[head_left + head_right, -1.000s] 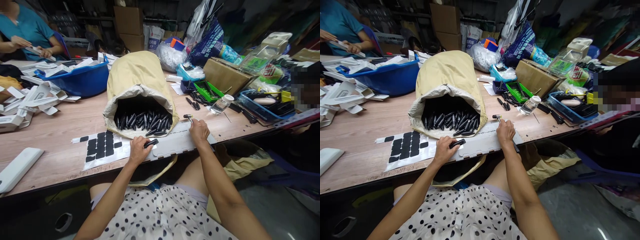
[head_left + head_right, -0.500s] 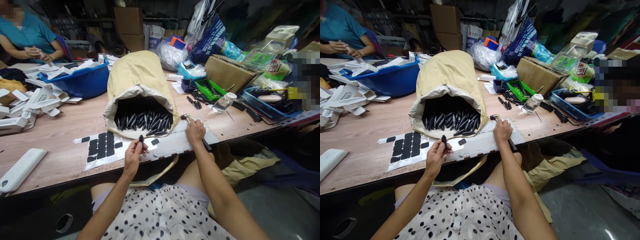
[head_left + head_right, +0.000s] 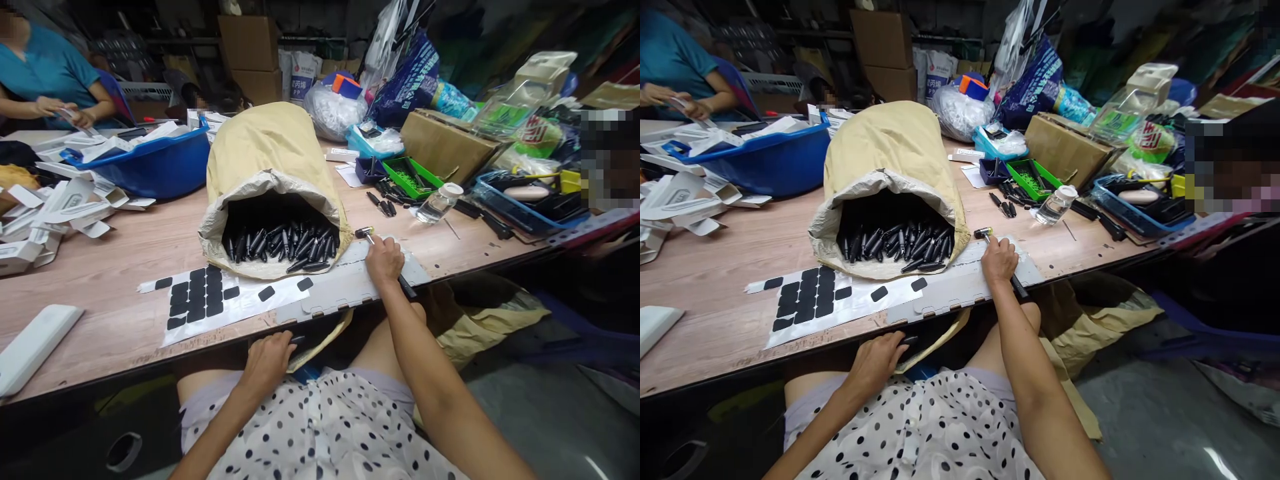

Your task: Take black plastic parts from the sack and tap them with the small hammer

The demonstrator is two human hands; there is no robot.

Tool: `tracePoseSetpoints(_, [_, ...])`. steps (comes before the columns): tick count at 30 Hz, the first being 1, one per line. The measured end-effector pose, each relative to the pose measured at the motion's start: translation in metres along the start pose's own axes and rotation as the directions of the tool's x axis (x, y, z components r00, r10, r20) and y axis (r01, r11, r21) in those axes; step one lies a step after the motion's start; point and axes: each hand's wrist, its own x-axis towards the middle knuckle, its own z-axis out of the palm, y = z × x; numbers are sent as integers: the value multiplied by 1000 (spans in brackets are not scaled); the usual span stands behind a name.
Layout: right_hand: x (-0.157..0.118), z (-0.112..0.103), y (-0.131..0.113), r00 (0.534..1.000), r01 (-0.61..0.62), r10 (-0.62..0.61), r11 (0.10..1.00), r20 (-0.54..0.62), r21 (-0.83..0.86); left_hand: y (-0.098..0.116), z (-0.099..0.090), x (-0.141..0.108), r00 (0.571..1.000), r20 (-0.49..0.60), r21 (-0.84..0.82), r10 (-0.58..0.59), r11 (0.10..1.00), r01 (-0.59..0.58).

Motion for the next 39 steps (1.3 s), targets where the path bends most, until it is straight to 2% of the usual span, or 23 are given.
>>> tracePoseSetpoints(3, [-1,-1,-1,1000,-2,2,1000,0,0,-6,15,-4,1000,23,162,10,987,-13])
tracePoseSetpoints(6, [-1,0,-1,1000,-1,1,1000,-4,-16,2,8,-2,999,48,209,15,978,-25])
tracePoseSetpoints(7, [-1,0,-2,1000,0,0,1000,-5,-24,7,1,1,997,62,159,35,986,-44])
tracePoseSetpoints(9, [-1,1,-2,1000,1,-1,999,-9,-39,21,-17,12,988,120,-50,100,994,-95])
tracePoseSetpoints(11, [0,3,-2,1000,1,-2,999,-18,-47,32,-38,32,980,138,-283,144,954,-101])
tracePoseSetpoints(12, [0,4,-2,1000,1,-2,999,-22,-48,36,-49,46,991,83,-339,110,938,-75])
tracePoseSetpoints(13, [0,5,-1,1000,1,-2,999,-24,-48,38,-60,61,999,-22,-342,47,938,-52])
tracePoseSetpoints(14, [1,6,-1,1000,2,-3,999,-24,-46,37,-70,77,990,-141,-313,-28,950,-18])
tracePoseSetpoints(15, [1,7,-1,1000,4,-6,999,-25,-43,34,-79,94,962,-254,-262,-106,964,37])
tracePoseSetpoints(16, [1,9,0,1000,8,-9,999,-26,-41,29,-86,110,908,-376,-206,-184,972,112])
tracePoseSetpoints(18, [1,11,0,999,17,-19,999,-34,-35,16,-94,138,767,-576,-126,-283,958,259])
tracePoseSetpoints(19, [2,12,0,999,23,-24,999,-40,-32,9,-95,149,717,-629,-101,-300,946,308])
tracePoseSetpoints(20, [2,13,0,999,27,-28,999,-46,-30,2,-95,158,684,-658,-84,-315,933,349])
tracePoseSetpoints(22, [2,13,0,998,30,-31,999,-53,-27,-11,-92,168,671,-654,-73,-351,911,406])
tracePoseSetpoints(25, [1,12,-1,998,24,-25,999,-50,-21,-21,-89,172,673,-630,-94,-388,898,429])
tracePoseSetpoints(28, [1,9,-3,999,18,-18,1000,-36,-13,-18,-86,162,686,-663,-73,-298,938,337])
tracePoseSetpoints(29, [1,9,-3,999,15,-16,1000,-34,-13,-14,-84,157,705,-665,-51,-247,956,287])
tracePoseSetpoints(31, [1,8,-4,999,10,-11,1000,-34,-16,-2,-76,142,784,-607,-4,-130,987,161])
tracePoseSetpoints(33, [0,9,-3,999,10,-11,1000,-33,-16,10,-63,127,884,-467,22,-11,999,24])
tracePoseSetpoints(34, [0,10,-3,999,11,-12,1000,-34,-15,15,-55,119,921,-387,25,41,999,-34])
tracePoseSetpoints(36, [0,11,-3,999,13,-13,1000,-41,-8,19,-41,108,956,-275,19,99,995,-97])
tracePoseSetpoints(39, [2,13,-3,999,10,-9,1000,-47,19,15,-30,101,964,-250,-15,95,995,-102])
